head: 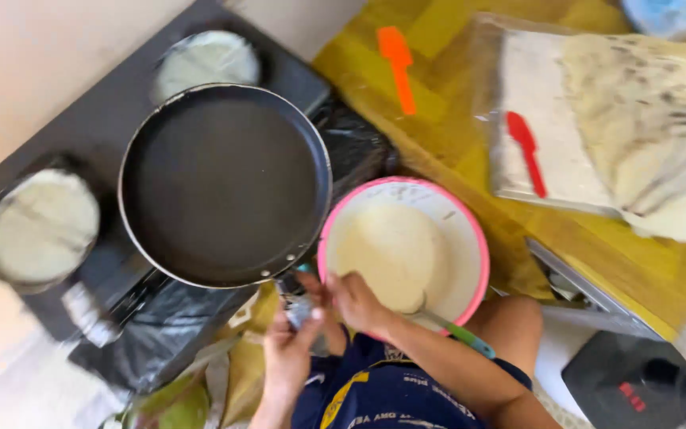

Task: Preparing crepes by pouring batter into multiple pans, spreading it by tilting, flipping them, and stacking the finished products.

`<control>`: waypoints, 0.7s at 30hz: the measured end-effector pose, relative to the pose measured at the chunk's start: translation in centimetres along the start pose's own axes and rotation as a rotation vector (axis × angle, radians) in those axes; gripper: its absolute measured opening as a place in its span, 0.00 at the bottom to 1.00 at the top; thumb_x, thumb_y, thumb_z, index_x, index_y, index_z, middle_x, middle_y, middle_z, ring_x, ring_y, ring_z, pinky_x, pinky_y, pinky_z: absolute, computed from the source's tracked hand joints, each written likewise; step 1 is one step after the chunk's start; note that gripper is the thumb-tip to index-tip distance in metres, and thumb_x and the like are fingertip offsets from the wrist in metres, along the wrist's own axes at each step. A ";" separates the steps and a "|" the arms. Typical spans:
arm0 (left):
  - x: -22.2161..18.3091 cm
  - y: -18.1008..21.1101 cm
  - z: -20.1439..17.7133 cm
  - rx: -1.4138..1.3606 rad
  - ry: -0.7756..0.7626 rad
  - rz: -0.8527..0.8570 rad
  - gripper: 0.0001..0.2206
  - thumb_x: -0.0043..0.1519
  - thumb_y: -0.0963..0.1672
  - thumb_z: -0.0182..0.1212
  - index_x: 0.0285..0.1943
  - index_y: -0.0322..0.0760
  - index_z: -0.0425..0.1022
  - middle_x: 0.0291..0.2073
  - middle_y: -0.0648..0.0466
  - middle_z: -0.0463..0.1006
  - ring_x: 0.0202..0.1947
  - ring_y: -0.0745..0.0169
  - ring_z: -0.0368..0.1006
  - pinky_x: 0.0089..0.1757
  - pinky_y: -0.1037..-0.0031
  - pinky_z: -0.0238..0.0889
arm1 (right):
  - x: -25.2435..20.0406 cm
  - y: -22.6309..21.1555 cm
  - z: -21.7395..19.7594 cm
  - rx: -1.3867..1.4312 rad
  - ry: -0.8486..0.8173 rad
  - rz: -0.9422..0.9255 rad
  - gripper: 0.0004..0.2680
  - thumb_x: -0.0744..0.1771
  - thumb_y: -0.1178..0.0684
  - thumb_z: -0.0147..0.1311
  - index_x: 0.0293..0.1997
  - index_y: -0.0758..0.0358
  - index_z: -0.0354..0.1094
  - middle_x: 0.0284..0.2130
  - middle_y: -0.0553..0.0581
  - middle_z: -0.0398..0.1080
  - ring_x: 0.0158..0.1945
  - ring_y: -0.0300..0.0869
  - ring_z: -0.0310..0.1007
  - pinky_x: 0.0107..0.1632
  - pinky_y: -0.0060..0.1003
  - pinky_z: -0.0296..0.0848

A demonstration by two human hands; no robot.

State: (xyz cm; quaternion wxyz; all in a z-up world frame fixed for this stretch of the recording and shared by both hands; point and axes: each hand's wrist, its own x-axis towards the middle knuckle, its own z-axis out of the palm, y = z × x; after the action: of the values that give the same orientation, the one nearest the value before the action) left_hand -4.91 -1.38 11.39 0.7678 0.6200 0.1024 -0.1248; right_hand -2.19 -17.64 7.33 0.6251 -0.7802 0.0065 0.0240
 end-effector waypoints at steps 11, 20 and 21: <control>-9.7 2.3 -18.9 0.424 0.749 -0.230 0.16 0.58 0.47 0.71 0.23 0.36 0.70 0.12 0.50 0.74 0.14 0.62 0.66 0.24 0.67 0.62 | 19.1 1.1 11.9 -0.053 0.307 -0.111 0.37 0.54 0.44 0.75 0.67 0.59 0.54 0.59 0.62 0.69 0.61 0.50 0.71 0.60 0.40 0.68; -4.4 -2.5 -10.0 0.479 -0.001 -0.375 0.22 0.57 0.53 0.70 0.18 0.39 0.69 0.08 0.53 0.73 0.11 0.64 0.71 0.27 0.74 0.67 | 2.5 -15.3 -6.2 -0.827 -0.398 0.473 0.28 0.56 0.32 0.63 0.56 0.53 0.65 0.48 0.59 0.77 0.51 0.53 0.77 0.52 0.47 0.73; -3.5 -4.3 -8.6 0.410 -0.138 -0.419 0.21 0.56 0.54 0.73 0.23 0.36 0.73 0.11 0.50 0.75 0.11 0.62 0.73 0.23 0.75 0.68 | 0.5 -16.4 -7.7 -1.188 -0.626 0.544 0.33 0.54 0.20 0.62 0.55 0.53 0.67 0.47 0.65 0.78 0.53 0.62 0.79 0.56 0.56 0.72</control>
State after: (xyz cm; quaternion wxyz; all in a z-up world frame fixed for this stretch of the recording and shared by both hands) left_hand -9.62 6.43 6.74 0.5891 0.7176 0.1483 -0.3405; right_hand -0.78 -21.56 24.99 0.0403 -0.9155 0.0071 0.4003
